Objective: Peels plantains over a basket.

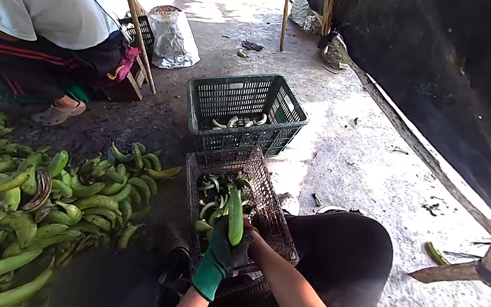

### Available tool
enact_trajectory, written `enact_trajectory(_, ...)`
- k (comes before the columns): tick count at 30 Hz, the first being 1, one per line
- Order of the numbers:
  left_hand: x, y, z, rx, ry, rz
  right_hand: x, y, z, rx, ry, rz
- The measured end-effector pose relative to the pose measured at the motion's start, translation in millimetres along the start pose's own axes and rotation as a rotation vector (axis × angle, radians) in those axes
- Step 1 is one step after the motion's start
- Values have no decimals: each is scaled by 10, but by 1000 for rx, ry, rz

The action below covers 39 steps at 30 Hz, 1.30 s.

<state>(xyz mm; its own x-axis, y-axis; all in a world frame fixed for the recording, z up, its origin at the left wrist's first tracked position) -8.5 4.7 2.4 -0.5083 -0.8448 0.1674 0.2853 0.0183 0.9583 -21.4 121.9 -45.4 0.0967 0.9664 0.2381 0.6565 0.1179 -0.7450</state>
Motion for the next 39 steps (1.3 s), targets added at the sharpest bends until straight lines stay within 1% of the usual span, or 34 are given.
enact_trajectory(1,12,-43,-30,58,53,15,-66,124,160,2,11,-138)
enact_trajectory(3,-3,-110,-51,123,125,-13,-177,329,443,50,87,-245)
enact_trajectory(4,-25,-74,-74,151,158,-74,-163,275,403,-22,116,-215)
enact_trajectory(5,-57,63,-93,170,203,-194,-102,222,337,-122,185,-138)
enact_trajectory(6,-72,310,-99,160,249,-314,8,198,243,-202,269,-142)
enact_trajectory(7,43,529,-106,78,221,-302,65,231,208,-266,296,-161)
enact_trajectory(8,219,680,-39,14,189,-222,109,265,275,-298,297,-209)
enact_trajectory(9,339,742,92,1,195,-173,205,299,337,-297,287,-229)
enact_trajectory(10,393,739,196,42,214,-201,323,367,285,-302,258,-187)
enact_trajectory(11,427,698,293,50,239,-320,412,424,254,-284,292,-30)
enact_trajectory(12,487,677,412,5,261,-425,499,342,266,-245,293,99)
enact_trajectory(14,615,639,532,-75,240,-515,621,75,158,-165,251,223)
enact_trajectory(15,680,570,545,-53,222,-529,608,-26,57,-110,237,315)
enact_trajectory(17,823,356,674,-6,256,-572,569,-200,-126,66,158,517)
enact_trajectory(18,876,282,753,33,311,-632,524,-221,-203,149,85,582)
enact_trajectory(19,896,243,817,79,398,-654,465,-196,-256,201,18,592)
enact_trajectory(20,893,190,828,96,460,-628,395,-163,-336,221,-8,540)
enact_trajectory(21,881,147,798,91,495,-567,313,-127,-417,241,2,452)
enact_trajectory(23,832,181,740,37,530,-345,180,-176,-596,288,115,220)
enact_trajectory(25,775,231,728,-48,582,-224,110,-391,-818,379,275,41)
enact_trajectory(26,763,239,729,-68,605,-192,90,-531,-931,491,365,-38)
enact_trajectory(28,772,202,729,-119,599,-65,36,-775,-1060,821,565,-165)
enact_trajectory(29,770,203,707,-136,561,2,6,-853,-1114,903,603,-217)
enact_trajectory(30,758,239,678,-147,525,56,-31,-853,-1138,862,558,-259)
enact_trajectory(31,744,301,653,-159,508,59,-67,-781,-1110,696,410,-285)
enact_trajectory(32,730,373,620,-183,488,-32,-66,-656,-1027,426,160,-293)
enact_trajectory(33,734,451,569,-184,470,-113,-78,-460,-918,234,-44,-258)
enact_trajectory(34,791,538,558,-162,458,-165,-109,-317,-851,136,-169,-169)
enact_trajectory(35,866,617,636,-112,467,-208,-110,-265,-808,147,-200,-30)
enact_trajectory(36,916,647,726,-17,480,-226,-73,-275,-797,225,-190,114)
enact_trajectory(37,951,614,703,110,474,-256,-79,-285,-877,305,-171,248)
enact_trajectory(38,973,538,669,215,470,-318,-77,-336,-920,414,-139,298)
enact_trajectory(39,985,459,715,263,490,-364,-4,-459,-870,551,-105,241)
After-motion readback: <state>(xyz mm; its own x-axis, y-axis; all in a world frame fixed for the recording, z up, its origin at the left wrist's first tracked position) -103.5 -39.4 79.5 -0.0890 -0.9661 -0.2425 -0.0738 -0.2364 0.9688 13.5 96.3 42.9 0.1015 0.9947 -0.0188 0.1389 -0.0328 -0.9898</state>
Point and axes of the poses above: each hand's wrist, its own z-axis towards the middle knuckle, its own x-axis out of the back of the hand, y = z × x, the point moved 1 cm from there along z, towards the middle knuckle, and after that the axes turned 4 degrees about -y, right-handed, at the moved point
